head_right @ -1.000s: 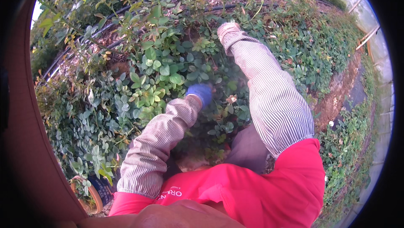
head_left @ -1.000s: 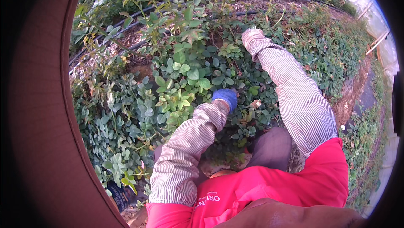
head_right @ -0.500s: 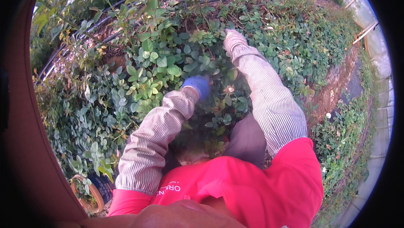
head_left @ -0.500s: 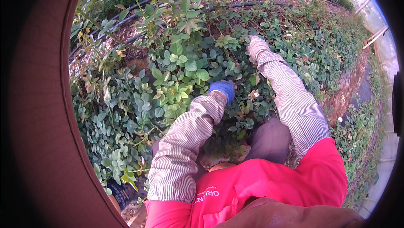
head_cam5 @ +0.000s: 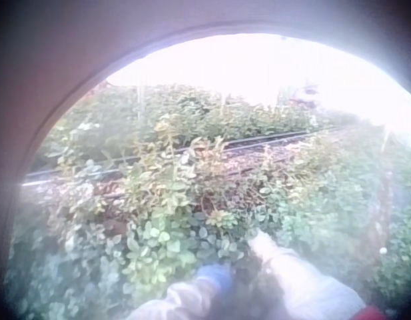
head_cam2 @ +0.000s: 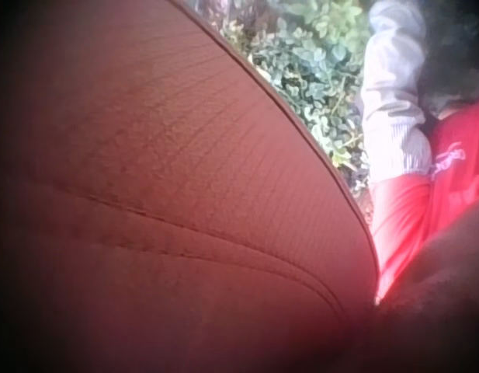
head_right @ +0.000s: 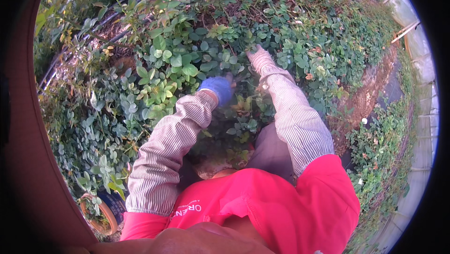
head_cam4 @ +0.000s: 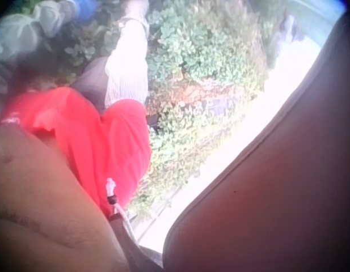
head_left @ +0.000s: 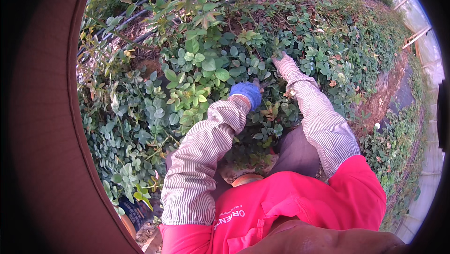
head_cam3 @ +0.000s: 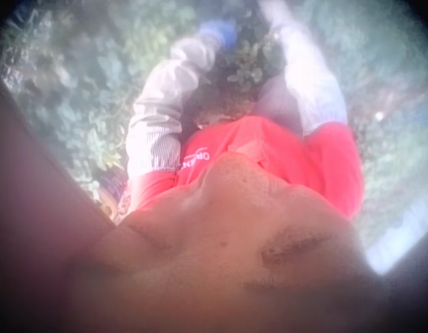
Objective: The person uses pruning shears to cut leafy stems from low-growing plants in a greenhouse and places the cuttings into a basket. The person repeatedly reaches, cuts, and deposits the material while moving along the plant row.
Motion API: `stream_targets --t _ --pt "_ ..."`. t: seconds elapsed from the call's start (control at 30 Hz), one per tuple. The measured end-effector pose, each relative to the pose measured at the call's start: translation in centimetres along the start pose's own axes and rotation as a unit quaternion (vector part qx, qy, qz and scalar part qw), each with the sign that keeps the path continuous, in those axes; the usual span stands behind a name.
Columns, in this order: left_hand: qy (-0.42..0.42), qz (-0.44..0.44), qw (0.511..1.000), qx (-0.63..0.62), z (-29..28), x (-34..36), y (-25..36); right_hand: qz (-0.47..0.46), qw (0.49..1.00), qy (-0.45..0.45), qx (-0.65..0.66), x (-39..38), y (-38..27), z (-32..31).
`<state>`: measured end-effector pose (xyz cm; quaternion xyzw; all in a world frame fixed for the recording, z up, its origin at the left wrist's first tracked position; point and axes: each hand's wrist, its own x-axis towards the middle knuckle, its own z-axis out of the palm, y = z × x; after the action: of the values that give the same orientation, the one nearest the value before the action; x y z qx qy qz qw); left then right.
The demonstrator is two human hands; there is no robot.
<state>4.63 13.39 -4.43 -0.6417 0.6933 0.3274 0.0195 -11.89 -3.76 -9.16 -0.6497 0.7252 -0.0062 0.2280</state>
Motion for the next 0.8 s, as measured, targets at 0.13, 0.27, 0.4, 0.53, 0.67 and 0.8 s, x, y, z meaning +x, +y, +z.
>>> stream_targets --t 0.13,0.27,0.4,0.53,0.67,0.8 --pt "-0.005 0.010 1.000 0.019 0.3 0.1 -0.2 -0.057 0.998 -0.033 -0.025 -2.1 -1.4 -0.6" --pt "-0.001 0.021 0.999 0.028 0.3 -0.1 0.0 -0.035 0.998 -0.007 -0.057 -3.4 -3.1 -0.3" --pt "0.004 0.056 0.998 0.042 0.2 -0.4 0.4 0.105 0.917 -0.161 0.349 -3.3 -1.3 -1.5" --pt "0.031 0.065 0.996 0.053 0.8 0.3 0.4 0.134 0.838 -0.340 0.405 -2.5 -0.3 -0.7" --pt "0.029 -0.019 0.996 0.081 3.5 3.0 0.5 -0.017 0.990 -0.141 0.014 0.2 -1.2 0.6" --pt "0.026 -0.042 0.992 0.118 7.8 7.7 0.0 0.013 0.993 0.024 0.117 0.2 0.8 -3.2"
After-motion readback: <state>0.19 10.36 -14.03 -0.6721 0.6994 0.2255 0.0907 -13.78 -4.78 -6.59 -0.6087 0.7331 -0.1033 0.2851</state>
